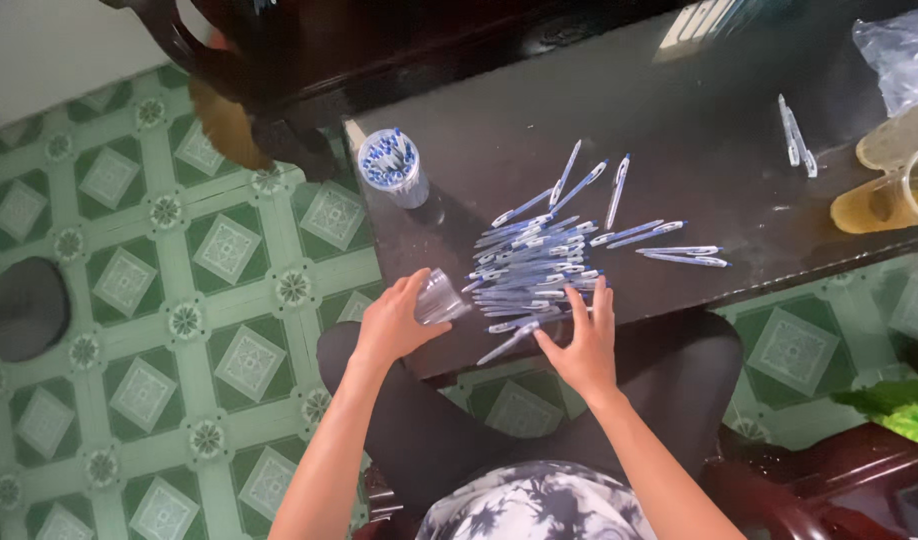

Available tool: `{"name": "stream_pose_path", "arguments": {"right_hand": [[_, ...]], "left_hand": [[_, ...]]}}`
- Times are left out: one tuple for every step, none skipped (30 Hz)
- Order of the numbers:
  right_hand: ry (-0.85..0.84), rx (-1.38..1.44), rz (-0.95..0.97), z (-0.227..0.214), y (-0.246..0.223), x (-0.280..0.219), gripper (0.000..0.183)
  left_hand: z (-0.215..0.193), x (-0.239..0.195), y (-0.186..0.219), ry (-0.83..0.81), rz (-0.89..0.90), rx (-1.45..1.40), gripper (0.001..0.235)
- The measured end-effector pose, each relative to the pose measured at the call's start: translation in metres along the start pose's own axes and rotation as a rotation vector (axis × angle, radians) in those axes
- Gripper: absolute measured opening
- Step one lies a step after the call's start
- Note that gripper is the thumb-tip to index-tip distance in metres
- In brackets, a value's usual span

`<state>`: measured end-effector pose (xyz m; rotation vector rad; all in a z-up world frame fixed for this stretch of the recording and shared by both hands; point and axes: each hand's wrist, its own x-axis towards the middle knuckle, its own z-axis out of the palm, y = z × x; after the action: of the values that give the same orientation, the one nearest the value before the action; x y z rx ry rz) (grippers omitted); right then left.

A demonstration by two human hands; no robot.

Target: The person sits at a table and disassembles blue and white ballpoint pens by hand. They remove the caps, ink cartridges, and internal springs, placing the separated components into distinct piles on the table.

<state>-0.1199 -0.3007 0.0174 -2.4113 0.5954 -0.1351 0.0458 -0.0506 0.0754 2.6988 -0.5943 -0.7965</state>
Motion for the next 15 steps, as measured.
{"name": "stream_pose_path", "arguments": {"right_hand": [[-0.001,-0.001,-0.001,0.003,0.006,-0.002,0.088],[0.019,0.021,-0.027,0.006,0.012,-0.005,0.086],[0.040,0.043,-0.052,0.008,0.019,-0.009,0.084],[0.040,0.043,-0.050,0.011,0.023,-0.010,0.084],[0.055,0.052,-0.096,0.014,0.028,-0.012,0.083],[0.069,0.061,-0.144,0.016,0.032,-0.014,0.083],[0.070,0.061,-0.144,0.019,0.032,-0.015,0.083],[0.088,-0.007,-0.208,0.022,0.033,-0.015,0.091],[0.106,-0.075,-0.273,0.025,0.034,-0.016,0.099],[0.104,-0.076,-0.274,0.037,0.037,-0.016,0.099],[0.124,-0.200,-0.460,0.050,0.040,-0.017,0.091],[0.142,-0.325,-0.642,0.062,0.044,-0.020,0.086],[0.137,-0.326,-0.640,0.061,0.046,-0.013,0.086],[0.148,-0.394,-0.681,0.063,0.045,-0.010,0.082],[0.159,-0.463,-0.723,0.064,0.044,-0.006,0.079]], "left_hand": [[-0.001,-0.004,-0.001,0.001,-0.001,-0.001,0.101],[-0.002,-0.008,-0.001,0.027,-0.004,-0.032,0.101],[-0.002,-0.012,-0.001,0.053,-0.008,-0.062,0.101],[0.000,-0.013,-0.003,0.051,-0.007,-0.062,0.101],[0.003,-0.014,-0.004,0.080,-0.032,-0.090,0.102],[0.005,-0.015,-0.006,0.110,-0.058,-0.118,0.103],[0.006,-0.017,-0.007,0.110,-0.057,-0.118,0.103],[0.008,-0.019,-0.008,0.196,-0.028,-0.171,0.102],[0.009,-0.021,-0.010,0.282,0.001,-0.225,0.102],[0.014,-0.020,-0.012,0.282,-0.002,-0.227,0.102],[0.019,-0.020,-0.015,0.407,0.064,-0.284,0.098],[0.026,-0.021,-0.017,0.528,0.131,-0.340,0.095],[0.030,-0.018,-0.016,0.524,0.128,-0.342,0.095],[0.034,-0.019,-0.018,0.604,0.173,-0.361,0.096],[0.036,-0.019,-0.020,0.685,0.218,-0.380,0.097]]}}
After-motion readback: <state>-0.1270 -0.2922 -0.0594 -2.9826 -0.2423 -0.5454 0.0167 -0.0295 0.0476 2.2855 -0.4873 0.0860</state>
